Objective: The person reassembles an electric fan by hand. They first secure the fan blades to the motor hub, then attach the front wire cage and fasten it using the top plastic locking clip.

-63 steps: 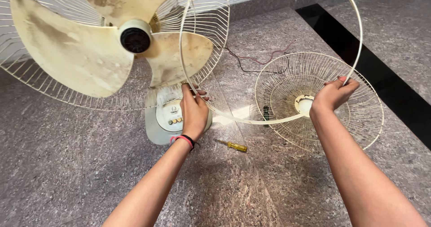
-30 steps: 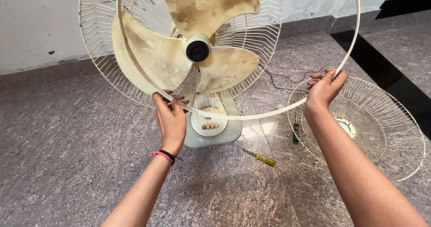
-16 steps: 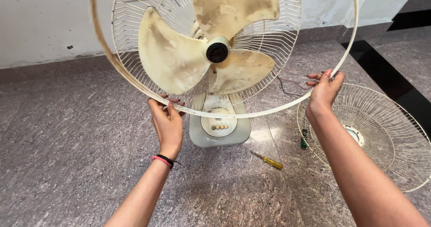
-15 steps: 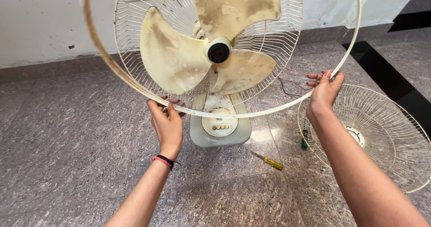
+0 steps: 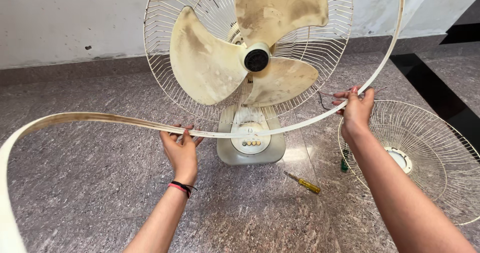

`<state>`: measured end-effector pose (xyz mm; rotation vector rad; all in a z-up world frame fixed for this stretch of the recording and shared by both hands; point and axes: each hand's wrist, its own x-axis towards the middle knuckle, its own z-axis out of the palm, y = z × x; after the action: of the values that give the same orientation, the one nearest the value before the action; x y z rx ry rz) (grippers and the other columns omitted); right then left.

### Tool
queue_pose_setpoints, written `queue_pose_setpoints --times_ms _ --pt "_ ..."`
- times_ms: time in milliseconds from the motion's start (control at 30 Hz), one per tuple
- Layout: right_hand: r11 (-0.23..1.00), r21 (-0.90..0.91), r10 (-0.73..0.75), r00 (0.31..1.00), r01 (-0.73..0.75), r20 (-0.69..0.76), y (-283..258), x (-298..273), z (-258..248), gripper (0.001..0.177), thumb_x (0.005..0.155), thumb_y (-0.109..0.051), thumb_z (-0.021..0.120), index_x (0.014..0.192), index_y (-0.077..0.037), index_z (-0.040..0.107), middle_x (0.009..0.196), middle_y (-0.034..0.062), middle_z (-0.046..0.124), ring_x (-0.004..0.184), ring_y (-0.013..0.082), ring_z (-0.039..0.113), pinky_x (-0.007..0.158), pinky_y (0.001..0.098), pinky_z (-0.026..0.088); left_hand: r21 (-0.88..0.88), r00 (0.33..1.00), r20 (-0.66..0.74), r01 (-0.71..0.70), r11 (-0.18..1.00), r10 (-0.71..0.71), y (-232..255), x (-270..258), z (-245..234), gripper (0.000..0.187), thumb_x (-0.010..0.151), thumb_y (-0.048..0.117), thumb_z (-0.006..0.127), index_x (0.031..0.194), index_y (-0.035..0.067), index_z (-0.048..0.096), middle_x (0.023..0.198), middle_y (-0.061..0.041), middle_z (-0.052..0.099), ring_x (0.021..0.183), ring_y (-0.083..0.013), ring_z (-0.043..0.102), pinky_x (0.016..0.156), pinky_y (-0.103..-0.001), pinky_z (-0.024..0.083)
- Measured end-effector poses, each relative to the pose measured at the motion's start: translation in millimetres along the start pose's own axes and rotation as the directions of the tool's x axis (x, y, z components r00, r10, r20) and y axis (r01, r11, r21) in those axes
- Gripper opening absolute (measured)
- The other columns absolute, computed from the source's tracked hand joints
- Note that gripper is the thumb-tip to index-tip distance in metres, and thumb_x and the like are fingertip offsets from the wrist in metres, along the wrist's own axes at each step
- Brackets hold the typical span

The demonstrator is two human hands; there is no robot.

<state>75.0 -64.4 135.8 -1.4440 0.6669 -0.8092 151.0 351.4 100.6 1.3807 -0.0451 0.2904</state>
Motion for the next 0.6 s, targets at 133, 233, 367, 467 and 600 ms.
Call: queue_pose_setpoints --times_ms 133,233,367,467,600 --pt "1.000 0.011 0.020 1.000 -0.020 0.001 6.0 2.1 1.8 0.006 0.114 -0.019 0.037 0.116 -0.015 0.041 0.097 0.0097 0.073 0.070 0.0161 0.069 0.053 0.0257 0.045 -0.020 0.999 -0.012 0.030 0.999 -0.030 -11.4 5.2 -6.5 0.035 0.099 -0.007 0.050 0.130 0.001 0.036 0.117 -0.017 0.061 0.105 -0.0253 0.071 0.078 -0.040 0.064" --pt "1.000 0.007 0.008 1.000 -0.008 0.004 11.4 5.6 1.5 0.005 0.114 -0.019 0.039 0.116 -0.015 0.040 0.097 0.0097 0.073 0.071 0.0164 0.069 0.053 0.0261 0.045 -0.061 0.996 -0.026 0.088 0.994 -0.090 -18.9 9.5 -10.3 0.033 0.100 -0.006 0.050 0.128 0.001 0.036 0.116 -0.017 0.061 0.103 -0.0269 0.072 0.078 -0.041 0.064" --pt "1.000 0.018 0.015 1.000 -0.016 0.018 22.8 12.7 0.3 0.006 0.114 -0.021 0.040 0.117 -0.016 0.041 0.096 0.0084 0.073 0.072 0.0166 0.070 0.053 0.0259 0.047 -0.103 0.988 -0.051 0.143 0.984 -0.149 -27.6 12.6 -14.0 0.033 0.099 -0.006 0.050 0.128 0.001 0.036 0.118 -0.018 0.059 0.104 -0.0280 0.071 0.077 -0.042 0.064" --pt "0.999 0.050 0.013 0.999 -0.014 0.031 34.3 19.0 -0.3 0.006 0.114 -0.021 0.042 0.117 -0.017 0.041 0.095 0.0081 0.073 0.073 0.0174 0.071 0.052 0.0261 0.047 -0.125 0.970 -0.056 0.228 0.966 -0.236 -33.3 14.9 -15.7 0.032 0.099 -0.005 0.050 0.128 0.001 0.037 0.118 -0.019 0.060 0.102 -0.0304 0.072 0.077 -0.043 0.064" --pt "0.998 0.067 -0.006 0.999 0.004 0.033 46.0 24.1 -1.7 0.007 0.114 -0.021 0.046 0.117 -0.016 0.042 0.094 0.0079 0.071 0.074 0.0187 0.072 0.052 0.0271 0.049 -0.162 0.951 -0.069 0.287 0.944 -0.300 -42.3 18.3 -14.0 0.032 0.099 -0.006 0.050 0.127 0.002 0.037 0.116 -0.020 0.061 0.100 -0.0331 0.072 0.076 -0.044 0.064"
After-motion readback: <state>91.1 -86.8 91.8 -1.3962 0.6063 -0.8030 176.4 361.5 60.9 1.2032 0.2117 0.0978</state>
